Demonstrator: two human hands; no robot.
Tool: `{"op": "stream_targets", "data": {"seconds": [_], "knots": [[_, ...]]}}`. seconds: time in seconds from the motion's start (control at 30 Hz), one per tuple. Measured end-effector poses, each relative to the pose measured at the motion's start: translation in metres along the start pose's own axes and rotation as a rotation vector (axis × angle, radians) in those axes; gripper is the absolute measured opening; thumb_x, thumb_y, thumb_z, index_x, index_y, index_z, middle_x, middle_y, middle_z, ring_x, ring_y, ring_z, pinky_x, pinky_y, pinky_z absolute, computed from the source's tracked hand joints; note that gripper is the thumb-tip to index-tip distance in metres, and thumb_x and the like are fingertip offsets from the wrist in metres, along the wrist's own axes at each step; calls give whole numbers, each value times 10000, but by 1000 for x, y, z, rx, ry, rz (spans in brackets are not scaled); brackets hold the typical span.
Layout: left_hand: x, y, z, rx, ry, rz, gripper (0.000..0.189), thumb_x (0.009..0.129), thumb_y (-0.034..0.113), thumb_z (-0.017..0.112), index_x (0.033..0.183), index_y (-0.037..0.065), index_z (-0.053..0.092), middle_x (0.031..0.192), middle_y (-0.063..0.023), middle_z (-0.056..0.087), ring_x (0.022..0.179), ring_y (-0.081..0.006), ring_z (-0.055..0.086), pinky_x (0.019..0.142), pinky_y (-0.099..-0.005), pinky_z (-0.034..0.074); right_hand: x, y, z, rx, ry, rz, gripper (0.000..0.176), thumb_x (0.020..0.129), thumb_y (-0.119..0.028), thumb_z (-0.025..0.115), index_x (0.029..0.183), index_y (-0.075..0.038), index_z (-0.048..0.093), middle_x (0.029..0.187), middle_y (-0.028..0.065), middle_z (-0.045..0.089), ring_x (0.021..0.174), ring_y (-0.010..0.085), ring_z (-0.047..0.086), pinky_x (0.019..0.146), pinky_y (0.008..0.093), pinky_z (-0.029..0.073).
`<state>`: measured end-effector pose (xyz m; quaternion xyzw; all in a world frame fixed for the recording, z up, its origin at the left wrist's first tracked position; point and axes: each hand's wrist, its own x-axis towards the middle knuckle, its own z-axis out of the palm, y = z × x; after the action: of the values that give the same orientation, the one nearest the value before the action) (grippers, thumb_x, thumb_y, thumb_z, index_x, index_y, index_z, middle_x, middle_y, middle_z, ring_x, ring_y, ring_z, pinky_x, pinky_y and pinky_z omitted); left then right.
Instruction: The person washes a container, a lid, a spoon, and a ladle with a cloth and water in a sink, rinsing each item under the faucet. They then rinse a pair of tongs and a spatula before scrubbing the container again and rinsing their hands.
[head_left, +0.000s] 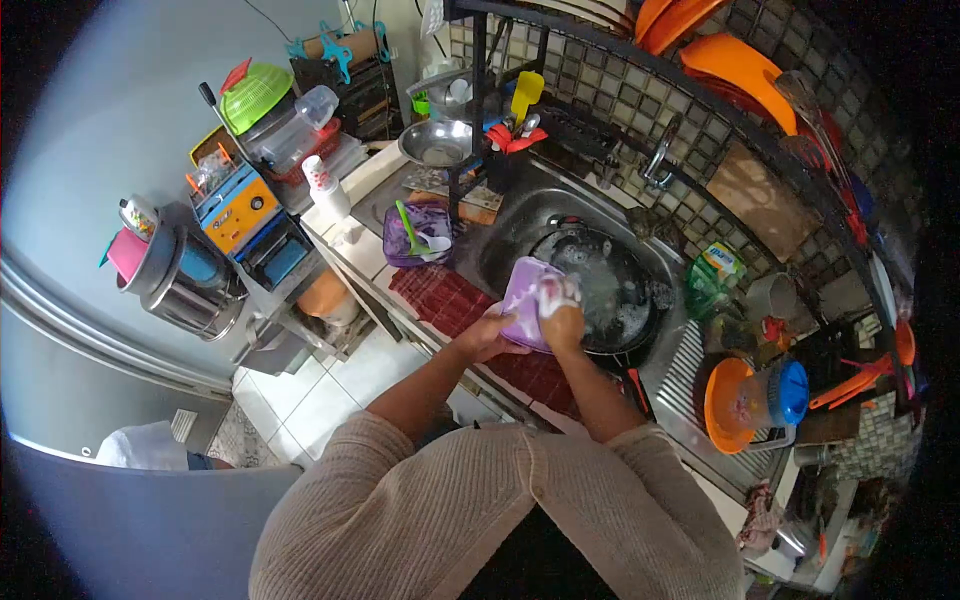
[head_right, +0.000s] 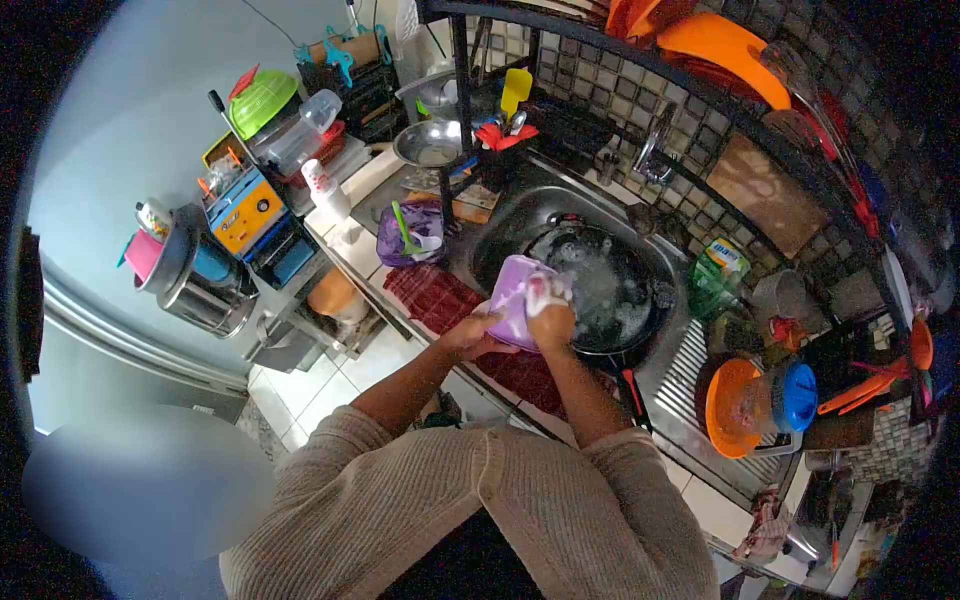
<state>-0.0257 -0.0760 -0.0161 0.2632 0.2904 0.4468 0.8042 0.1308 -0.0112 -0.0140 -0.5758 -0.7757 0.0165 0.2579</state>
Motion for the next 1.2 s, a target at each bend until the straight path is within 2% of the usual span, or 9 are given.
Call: {"op": "stream_targets", "data": {"seconds": [0.07,0.2,0.33,0.5,0.53,0.6,0.93,1.13,1.2], "knots": [[0,-6,-6,-4,-48,32,528,865,308,570,1311,130,351,1265,-86,467,1137,-277,483,886,-538,434,13,18,18,191,147,291,374,875,-328,453,1164,-101,522,947,187,606,961,363,537,787,467,440],[-10,-2,6,-11,-79,119,506,862,232,581,1303,134,352,1252,-85,461,1124,-282,490,855,-548,455,34,66,56,-172,221,-145,301,876,-315,452,953,-69,607,856,193,610,931,347,536,752,435,448],[-9,-8,6,0,10,186,490,870,209,565,1304,135,349,1251,-101,453,1124,-278,488,808,-519,494,53,37,-20,-19,-220,449,472,837,-483,469,877,-42,636,896,214,615,823,396,587,693,465,462],[-31,25,2,218,598,350,354,879,137,506,1223,78,451,993,-74,563,911,-227,563,720,-396,530,85,163,58,-7,-185,459,538,800,-523,491,894,-16,640,898,217,624,871,381,592,745,439,461],[-23,22,-22,363,660,669,301,867,104,488,1159,33,511,912,-49,576,842,-170,549,737,-315,481,85,168,62,-6,-194,456,538,800,-523,491,894,-16,640,898,217,624,871,381,592,745,439,461],[-55,58,-1,298,627,712,310,859,107,492,1151,6,516,934,-53,570,834,-139,535,741,-281,440,84,164,45,-136,-568,475,461,808,-440,514,926,-14,646,959,188,633,890,355,602,750,434,465],[-61,119,-49,384,634,800,535,866,41,455,1344,123,232,1095,-128,504,898,-229,579,712,-340,542,80,121,48,-329,-869,328,398,757,-290,609,1006,21,622,1022,209,613,950,303,608,799,394,477],[-74,120,-33,120,691,615,653,867,29,442,1390,155,73,1080,-169,491,862,-278,602,684,-342,538,93,167,54,182,-747,435,311,741,-278,634,839,17,627,906,168,621,798,243,617,659,371,489],[-75,117,-36,133,671,612,660,881,54,430,1409,171,52,1105,-169,474,850,-289,611,678,-333,533,88,200,65,938,-854,688,313,755,-294,636,904,-21,604,869,94,604,744,206,583,641,355,480]]}}
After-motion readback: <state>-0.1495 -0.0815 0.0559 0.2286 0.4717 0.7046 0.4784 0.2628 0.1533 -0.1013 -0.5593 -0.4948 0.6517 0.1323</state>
